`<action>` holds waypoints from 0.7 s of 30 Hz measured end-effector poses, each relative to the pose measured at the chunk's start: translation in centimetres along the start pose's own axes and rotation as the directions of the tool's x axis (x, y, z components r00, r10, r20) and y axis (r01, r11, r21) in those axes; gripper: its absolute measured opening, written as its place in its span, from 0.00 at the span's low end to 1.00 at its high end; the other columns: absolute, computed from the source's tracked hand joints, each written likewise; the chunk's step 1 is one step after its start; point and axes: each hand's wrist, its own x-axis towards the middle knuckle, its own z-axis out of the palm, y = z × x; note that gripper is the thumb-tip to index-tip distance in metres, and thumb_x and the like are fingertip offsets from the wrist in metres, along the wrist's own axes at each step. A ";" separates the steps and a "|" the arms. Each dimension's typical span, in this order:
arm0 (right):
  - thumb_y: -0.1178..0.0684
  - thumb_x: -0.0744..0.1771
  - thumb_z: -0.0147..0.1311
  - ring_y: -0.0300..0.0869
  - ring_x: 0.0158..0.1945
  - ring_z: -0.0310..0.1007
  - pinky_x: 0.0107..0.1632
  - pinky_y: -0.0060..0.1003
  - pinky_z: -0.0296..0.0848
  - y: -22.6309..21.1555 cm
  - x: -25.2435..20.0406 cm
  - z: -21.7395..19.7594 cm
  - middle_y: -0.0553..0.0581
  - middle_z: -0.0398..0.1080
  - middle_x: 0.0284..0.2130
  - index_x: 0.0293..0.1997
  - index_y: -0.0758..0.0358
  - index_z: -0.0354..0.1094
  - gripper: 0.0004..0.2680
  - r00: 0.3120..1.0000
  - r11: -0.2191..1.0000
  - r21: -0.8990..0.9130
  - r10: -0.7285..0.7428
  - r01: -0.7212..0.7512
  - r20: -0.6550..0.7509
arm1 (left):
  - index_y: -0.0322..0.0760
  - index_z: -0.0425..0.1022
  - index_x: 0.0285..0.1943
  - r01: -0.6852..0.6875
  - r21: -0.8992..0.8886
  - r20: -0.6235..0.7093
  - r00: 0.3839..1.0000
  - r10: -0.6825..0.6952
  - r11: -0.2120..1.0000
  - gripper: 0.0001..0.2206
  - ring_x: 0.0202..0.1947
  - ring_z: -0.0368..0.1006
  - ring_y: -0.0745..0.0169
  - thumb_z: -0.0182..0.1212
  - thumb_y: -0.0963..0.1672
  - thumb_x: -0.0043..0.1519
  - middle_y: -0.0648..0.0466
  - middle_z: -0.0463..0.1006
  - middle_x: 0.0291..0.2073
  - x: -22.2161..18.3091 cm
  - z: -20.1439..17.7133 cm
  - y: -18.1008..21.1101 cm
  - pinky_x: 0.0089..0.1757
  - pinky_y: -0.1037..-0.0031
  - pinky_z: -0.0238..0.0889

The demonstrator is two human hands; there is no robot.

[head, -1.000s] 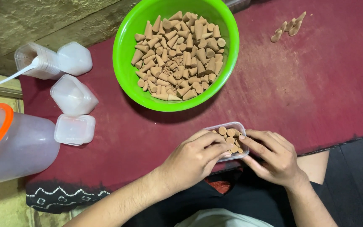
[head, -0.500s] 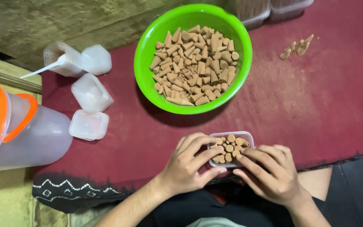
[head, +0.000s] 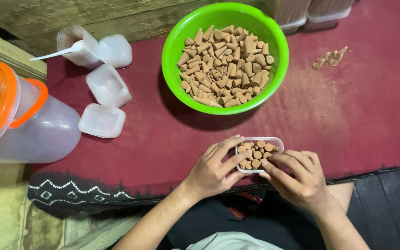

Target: The person is picking up incense cones from a large green bowl and arranging them into small plastic containers for packaging.

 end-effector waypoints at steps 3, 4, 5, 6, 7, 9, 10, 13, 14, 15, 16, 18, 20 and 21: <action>0.52 0.67 0.65 0.48 0.46 0.75 0.46 0.42 0.64 -0.1 0.0 -0.4 0.57 0.76 0.46 0.53 0.56 0.72 0.10 0.999 1.000 -0.027 0.003 -0.002 0.032 | 0.32 0.70 0.64 0.037 0.039 -0.037 0.999 -0.036 0.999 0.26 0.60 0.74 0.43 0.76 0.46 0.60 0.38 0.73 0.60 -0.3 0.1 0.2 0.55 0.58 0.73; 0.52 0.67 0.65 0.48 0.46 0.75 0.46 0.42 0.64 -0.2 -0.3 -0.3 0.57 0.76 0.46 0.53 0.56 0.72 0.10 1.000 1.000 -0.030 -0.002 0.003 0.029 | 0.32 0.70 0.64 0.034 0.042 -0.041 0.999 -0.033 0.999 0.26 0.60 0.74 0.43 0.76 0.46 0.60 0.38 0.73 0.60 -0.5 0.1 0.3 0.55 0.58 0.73; 0.51 0.66 0.65 0.49 0.47 0.74 0.47 0.42 0.67 -0.3 -0.6 -0.2 0.58 0.75 0.47 0.52 0.59 0.73 0.11 0.999 0.999 -0.028 0.029 -0.028 0.020 | 0.32 0.70 0.64 0.059 0.057 -0.036 0.998 -0.057 0.997 0.27 0.59 0.74 0.43 0.76 0.47 0.59 0.37 0.72 0.61 -0.7 0.1 0.5 0.54 0.58 0.73; 0.50 0.66 0.66 0.50 0.48 0.74 0.49 0.42 0.69 -0.3 -0.9 0.0 0.60 0.74 0.48 0.51 0.62 0.73 0.12 0.998 0.998 -0.029 0.058 -0.058 0.010 | 0.33 0.70 0.65 0.081 0.072 -0.032 0.996 -0.079 0.994 0.28 0.59 0.74 0.43 0.75 0.48 0.59 0.37 0.71 0.61 -0.9 0.1 0.5 0.53 0.57 0.73; 0.50 0.66 0.66 0.50 0.48 0.74 0.49 0.42 0.69 -0.5 -0.7 0.4 0.60 0.74 0.48 0.51 0.62 0.73 0.12 0.999 0.998 -0.034 0.052 -0.052 0.006 | 0.33 0.70 0.65 0.076 0.075 -0.038 0.997 -0.074 0.994 0.28 0.59 0.74 0.43 0.75 0.48 0.59 0.37 0.71 0.61 -1.1 0.6 0.3 0.53 0.57 0.73; 0.55 0.63 0.66 0.55 0.48 0.76 0.48 0.46 0.72 -0.9 -0.6 1.2 0.58 0.77 0.46 0.45 0.58 0.79 0.09 0.984 0.997 0.015 0.080 -0.079 -0.157 | 0.38 0.73 0.65 0.071 0.112 -0.165 0.985 -0.052 0.991 0.26 0.57 0.74 0.39 0.72 0.47 0.57 0.39 0.72 0.61 -1.8 1.8 0.1 0.50 0.58 0.70; 0.55 0.63 0.66 0.55 0.48 0.76 0.48 0.46 0.72 -0.8 -0.9 1.4 0.58 0.77 0.46 0.45 0.58 0.79 0.09 0.985 0.997 0.012 0.076 -0.075 -0.158 | 0.38 0.73 0.65 0.070 0.112 -0.169 0.984 -0.050 0.991 0.26 0.57 0.74 0.39 0.72 0.47 0.57 0.39 0.72 0.61 -1.9 1.8 0.2 0.50 0.58 0.70; 0.57 0.62 0.66 0.53 0.48 0.76 0.49 0.45 0.71 -0.6 -1.4 1.8 0.57 0.77 0.46 0.45 0.56 0.79 0.10 0.985 0.998 -0.017 0.051 -0.055 -0.163 | 0.42 0.73 0.67 0.106 0.141 -0.176 0.981 -0.081 0.984 0.29 0.57 0.74 0.42 0.73 0.48 0.55 0.42 0.71 0.61 -2.0 1.8 0.4 0.49 0.60 0.70; 0.56 0.62 0.66 0.53 0.49 0.76 0.50 0.44 0.70 -0.4 -1.5 1.7 0.57 0.77 0.46 0.45 0.55 0.79 0.09 0.987 0.998 -0.050 0.034 -0.042 -0.157 | 0.42 0.72 0.67 0.111 0.152 -0.171 0.982 -0.085 0.982 0.28 0.56 0.75 0.43 0.72 0.48 0.56 0.43 0.72 0.60 -2.1 1.9 0.4 0.49 0.61 0.70; 0.56 0.63 0.65 0.52 0.49 0.76 0.51 0.44 0.69 -0.3 -1.5 1.6 0.57 0.76 0.46 0.44 0.54 0.79 0.08 0.988 0.996 -0.083 0.016 -0.029 -0.151 | 0.43 0.72 0.67 0.116 0.163 -0.166 0.982 -0.089 0.980 0.28 0.55 0.75 0.44 0.72 0.48 0.57 0.44 0.73 0.59 -2.1 2.0 0.4 0.48 0.62 0.71; 0.56 0.63 0.65 0.52 0.49 0.76 0.51 0.44 0.69 -0.4 -1.3 1.4 0.57 0.76 0.46 0.44 0.54 0.79 0.08 0.988 0.996 -0.085 0.014 -0.027 -0.152 | 0.43 0.72 0.67 0.115 0.163 -0.169 0.982 -0.087 0.980 0.28 0.55 0.75 0.44 0.72 0.48 0.57 0.44 0.73 0.59 -2.3 2.3 0.3 0.48 0.62 0.71; 0.56 0.63 0.65 0.53 0.51 0.76 0.52 0.45 0.67 -0.6 -0.9 1.0 0.58 0.76 0.47 0.45 0.54 0.78 0.08 0.993 0.996 -0.092 0.002 -0.013 -0.120 | 0.43 0.71 0.69 0.097 0.241 -0.161 0.985 -0.058 0.966 0.29 0.55 0.76 0.47 0.71 0.48 0.57 0.44 0.73 0.59 -2.6 2.7 0.1 0.47 0.63 0.71; 0.52 0.64 0.63 0.55 0.56 0.74 0.55 0.46 0.65 -1.0 0.1 -0.1 0.58 0.74 0.50 0.46 0.56 0.77 0.08 0.996 0.999 -0.010 0.045 -0.046 -0.073 | 0.42 0.70 0.69 0.084 0.276 -0.168 0.985 -0.038 0.958 0.28 0.55 0.76 0.47 0.69 0.49 0.59 0.44 0.73 0.59 -2.7 3.0 0.1 0.47 0.63 0.71; 0.47 0.66 0.62 0.56 0.60 0.71 0.57 0.47 0.62 -1.2 0.5 -0.6 0.58 0.73 0.53 0.47 0.57 0.76 0.09 0.996 0.994 0.071 0.089 -0.088 -0.018 | 0.41 0.70 0.69 0.072 0.304 -0.171 0.985 -0.020 0.950 0.27 0.54 0.76 0.46 0.67 0.49 0.61 0.43 0.74 0.58 -2.9 3.1 0.1 0.46 0.63 0.71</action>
